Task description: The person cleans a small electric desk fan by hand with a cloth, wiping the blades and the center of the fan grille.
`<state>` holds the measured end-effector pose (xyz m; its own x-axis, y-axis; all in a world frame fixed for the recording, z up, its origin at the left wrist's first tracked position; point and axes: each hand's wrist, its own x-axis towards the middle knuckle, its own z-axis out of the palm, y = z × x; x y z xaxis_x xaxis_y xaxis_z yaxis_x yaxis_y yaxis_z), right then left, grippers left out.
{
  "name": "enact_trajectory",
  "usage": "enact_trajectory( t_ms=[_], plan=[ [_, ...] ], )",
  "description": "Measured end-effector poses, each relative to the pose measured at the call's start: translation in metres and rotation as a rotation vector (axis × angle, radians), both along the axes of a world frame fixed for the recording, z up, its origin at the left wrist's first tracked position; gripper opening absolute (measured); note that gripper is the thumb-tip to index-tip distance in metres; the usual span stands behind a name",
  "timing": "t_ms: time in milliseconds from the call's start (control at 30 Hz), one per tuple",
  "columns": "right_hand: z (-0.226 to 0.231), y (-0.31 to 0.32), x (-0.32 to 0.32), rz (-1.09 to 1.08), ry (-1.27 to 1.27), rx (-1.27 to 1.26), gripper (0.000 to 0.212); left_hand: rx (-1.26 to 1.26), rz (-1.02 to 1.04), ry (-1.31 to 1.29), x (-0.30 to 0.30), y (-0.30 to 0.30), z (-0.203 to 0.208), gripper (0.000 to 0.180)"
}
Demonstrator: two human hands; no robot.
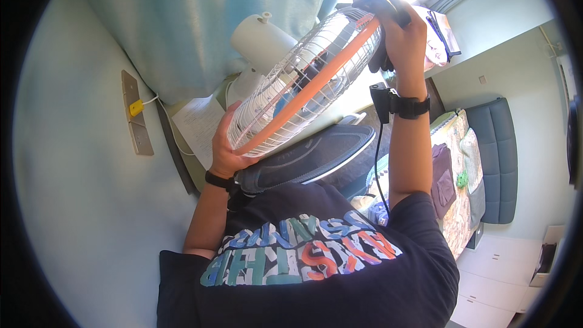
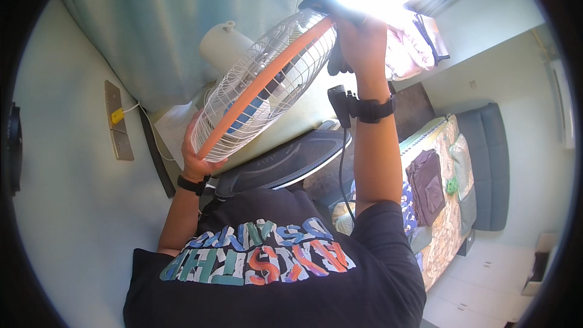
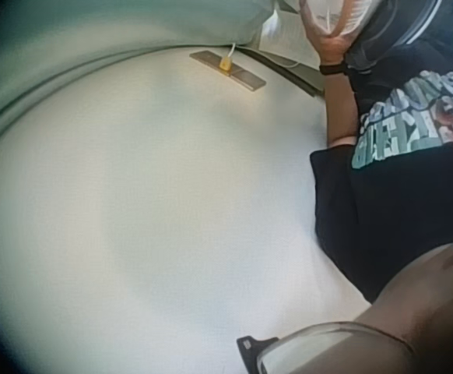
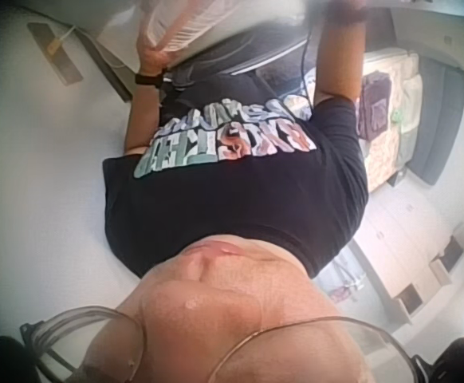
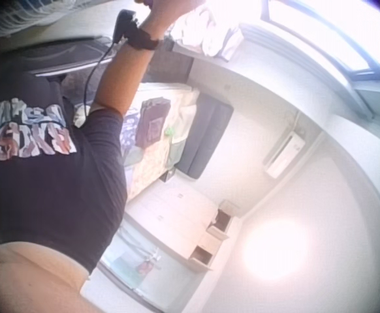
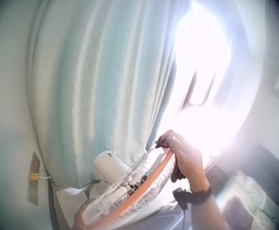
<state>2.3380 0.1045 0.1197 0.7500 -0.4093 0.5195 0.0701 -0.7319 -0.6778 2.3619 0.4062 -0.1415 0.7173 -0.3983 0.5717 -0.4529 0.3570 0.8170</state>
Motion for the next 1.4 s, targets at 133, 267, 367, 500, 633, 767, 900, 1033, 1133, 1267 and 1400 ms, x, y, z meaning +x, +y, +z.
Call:
enact_trajectory(
  t_ms=[133, 267, 367, 500, 633, 767, 900, 1033, 1133, 1267, 1400],
  plan=[
    [-0.003, -0.01, 0.007, -0.027, 0.043, 0.028, 0.032, 0.036, 0.017, -0.012, -0.002, 0.001, -0.002, 0.103],
    [-0.009, -0.014, 0.014, -0.001, -0.013, 0.136, 0.028, 0.046, 0.001, 0.034, -0.002, 0.003, -0.002, 0.107],
    [-0.005, -0.021, 0.016, 0.03, 0.017, 0.18, 0.026, 0.011, -0.032, 0.085, -0.001, 0.003, -0.004, 0.112],
    [-0.016, -0.036, 0.025, 0.06, 0.075, 0.326, 0.025, 0.037, -0.022, 0.066, 0.001, 0.008, -0.013, 0.112],
    [-0.027, -0.047, 0.028, 0.067, 0.036, 0.357, 0.025, 0.016, -0.052, 0.104, 0.001, 0.009, -0.015, 0.114],
    [-0.025, -0.049, 0.025, 0.133, 0.045, 0.37, 0.026, -0.065, -0.024, 0.094, 0.003, 0.005, -0.013, 0.116],
    [-0.032, -0.041, 0.025, -0.031, 0.116, 0.513, 0.03, -0.064, -0.083, 0.196, 0.003, 0.012, -0.01, 0.116],
    [-0.057, -0.061, 0.026, -0.171, 0.115, 0.655, 0.039, -0.107, -0.084, 0.2, 0.004, 0.012, -0.011, 0.116],
    [-0.077, -0.08, 0.03, -0.187, 0.154, 0.704, 0.043, -0.134, -0.105, 0.225, 0.005, 0.012, -0.009, 0.118],
    [-0.098, -0.099, 0.03, -0.186, 0.234, 0.736, 0.045, -0.115, -0.077, 0.228, 0.004, 0.013, -0.003, 0.12],
    [-0.134, -0.118, 0.033, -0.083, 0.243, 0.849, 0.042, -0.1, -0.041, 0.236, 0.005, 0.013, -0.003, 0.121]
  ],
)
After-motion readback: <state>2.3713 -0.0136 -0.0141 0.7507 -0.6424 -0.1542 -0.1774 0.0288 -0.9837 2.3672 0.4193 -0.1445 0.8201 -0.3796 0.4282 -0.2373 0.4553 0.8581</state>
